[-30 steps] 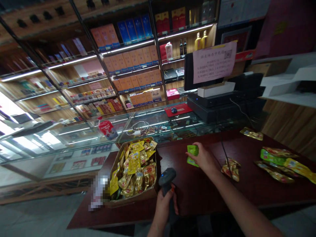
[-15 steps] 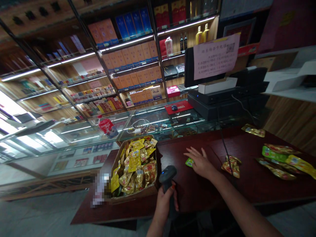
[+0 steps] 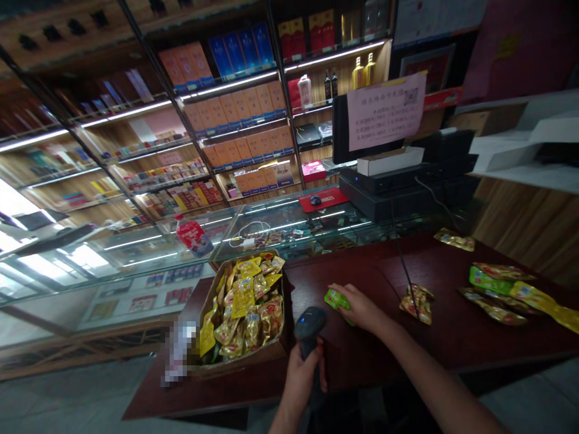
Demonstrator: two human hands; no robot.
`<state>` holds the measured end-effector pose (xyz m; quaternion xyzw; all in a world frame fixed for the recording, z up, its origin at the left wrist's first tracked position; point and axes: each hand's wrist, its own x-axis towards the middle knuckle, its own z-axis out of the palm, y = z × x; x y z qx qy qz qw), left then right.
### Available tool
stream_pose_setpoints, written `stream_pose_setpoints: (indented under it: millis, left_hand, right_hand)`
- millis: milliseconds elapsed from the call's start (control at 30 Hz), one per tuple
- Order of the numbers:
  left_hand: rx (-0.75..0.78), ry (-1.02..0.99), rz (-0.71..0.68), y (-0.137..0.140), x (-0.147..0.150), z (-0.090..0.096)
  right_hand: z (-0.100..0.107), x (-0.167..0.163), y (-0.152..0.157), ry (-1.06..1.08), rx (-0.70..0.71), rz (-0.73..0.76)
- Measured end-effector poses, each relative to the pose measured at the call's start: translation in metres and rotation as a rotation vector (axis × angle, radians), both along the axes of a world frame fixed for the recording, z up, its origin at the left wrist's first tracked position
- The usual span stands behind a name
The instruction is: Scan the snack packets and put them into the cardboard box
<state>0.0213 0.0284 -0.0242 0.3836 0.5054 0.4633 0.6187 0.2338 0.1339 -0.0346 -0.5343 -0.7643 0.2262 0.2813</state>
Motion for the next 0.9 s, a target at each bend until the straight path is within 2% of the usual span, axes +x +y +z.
stream_pose_setpoints:
  millis: [100, 200, 467, 700, 900]
  left_hand:
    - [0.027, 0.057, -0.018, -0.004, 0.006, 0.012]
    - [0.02, 0.087, -0.021, -0.001, 0.011, 0.024]
    - [0.014, 0.126, -0.022, 0.009, 0.016, 0.047]
    - [0.051, 0.211, -0.067, 0.002, 0.019, 0.061]
    - [0.023, 0.201, -0.072, 0.001, 0.025, 0.064]
  right_hand:
    - [-0.023, -0.01, -0.015, 0.213, 0.065, -0.106]
    - [-0.03, -0.012, -0.022, 0.37, 0.1, -0.139]
    - [-0.031, -0.008, -0.019, 0.7, -0.053, -0.14]
    - [-0.037, -0.016, -0.017, 0.728, -0.036, -0.18]
    - [-0.035, -0.016, -0.02, 0.587, 0.067, -0.221]
